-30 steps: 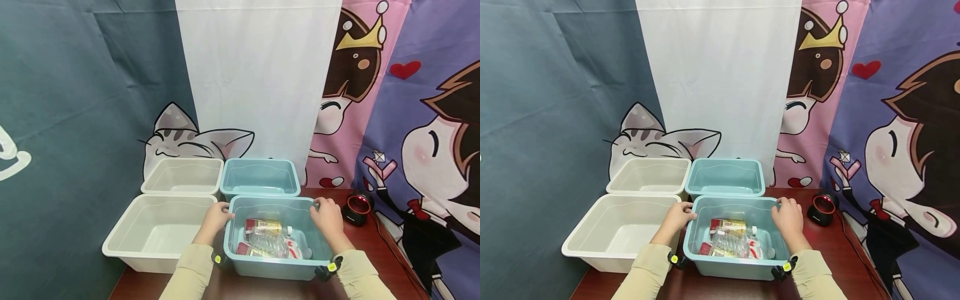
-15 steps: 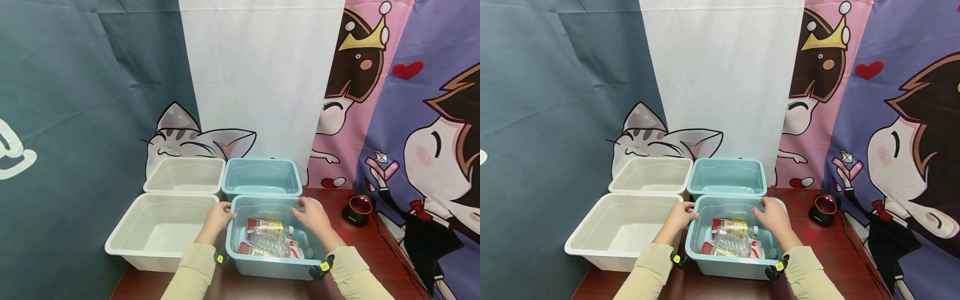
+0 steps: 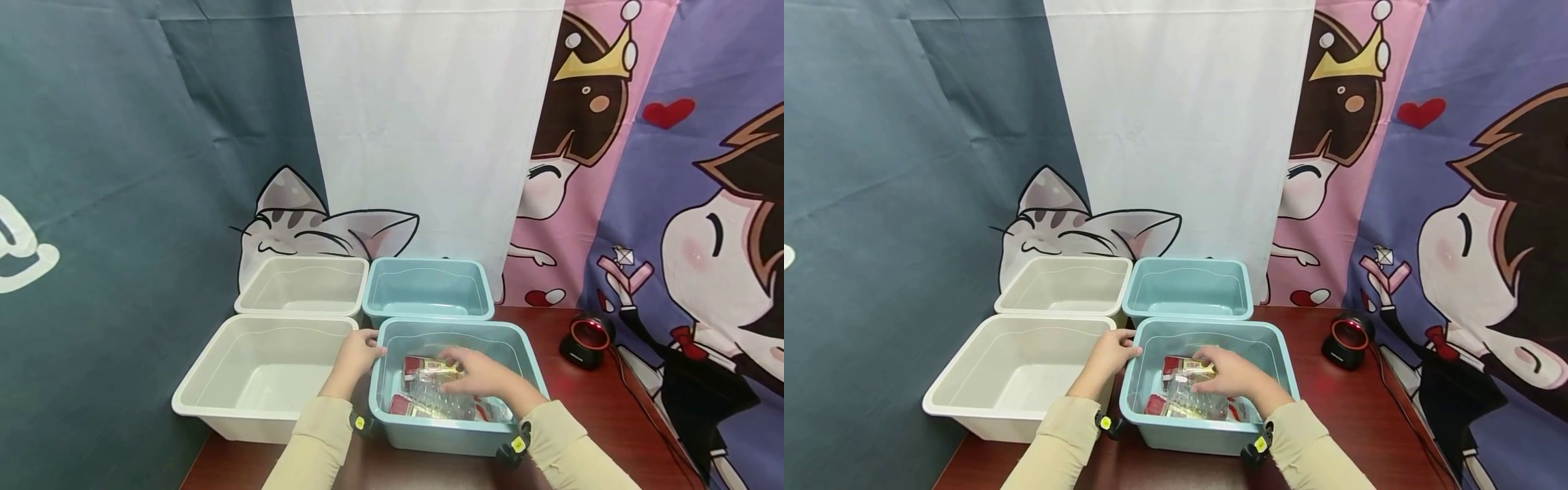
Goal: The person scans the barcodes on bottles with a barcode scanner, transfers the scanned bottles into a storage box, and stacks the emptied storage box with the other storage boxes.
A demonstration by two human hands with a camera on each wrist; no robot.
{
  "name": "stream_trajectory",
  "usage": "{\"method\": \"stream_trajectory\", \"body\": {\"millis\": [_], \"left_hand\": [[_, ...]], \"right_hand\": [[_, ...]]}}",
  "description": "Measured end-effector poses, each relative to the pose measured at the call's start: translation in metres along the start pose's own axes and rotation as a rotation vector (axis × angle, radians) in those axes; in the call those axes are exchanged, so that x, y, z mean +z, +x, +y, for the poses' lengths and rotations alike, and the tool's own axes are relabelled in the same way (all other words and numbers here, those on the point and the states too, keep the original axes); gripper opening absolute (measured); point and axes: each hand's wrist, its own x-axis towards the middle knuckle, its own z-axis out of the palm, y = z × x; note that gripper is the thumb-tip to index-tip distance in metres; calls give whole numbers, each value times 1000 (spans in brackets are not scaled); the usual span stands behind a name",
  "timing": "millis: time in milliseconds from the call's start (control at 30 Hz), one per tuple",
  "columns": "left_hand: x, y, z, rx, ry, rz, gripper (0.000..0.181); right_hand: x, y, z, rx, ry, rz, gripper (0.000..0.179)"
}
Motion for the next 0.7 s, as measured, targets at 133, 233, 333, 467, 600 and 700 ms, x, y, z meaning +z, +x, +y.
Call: {"method": "stream_trajectory", "body": {"millis": [133, 233, 333, 467, 600, 700], "left_hand": [[0, 0, -1, -5, -2, -2, 45], [0, 0, -1, -1, 1, -5, 45], [0, 1, -1, -4, -2, -8, 45], [1, 1, -1, -7, -1, -9, 45], [1, 1, 0, -2, 4, -7, 45], [0, 1, 0, 1, 6, -6, 45]], "right_hand": [[6, 1, -1, -48, 0, -78, 71], [9, 1, -2, -48, -19, -117, 74], [11, 0, -3, -52, -45, -138, 77], [14, 0, -4, -89, -124, -157, 73], [18, 1, -3, -121, -213, -169, 66], [19, 1, -3, -125, -231, -164, 65]]}}
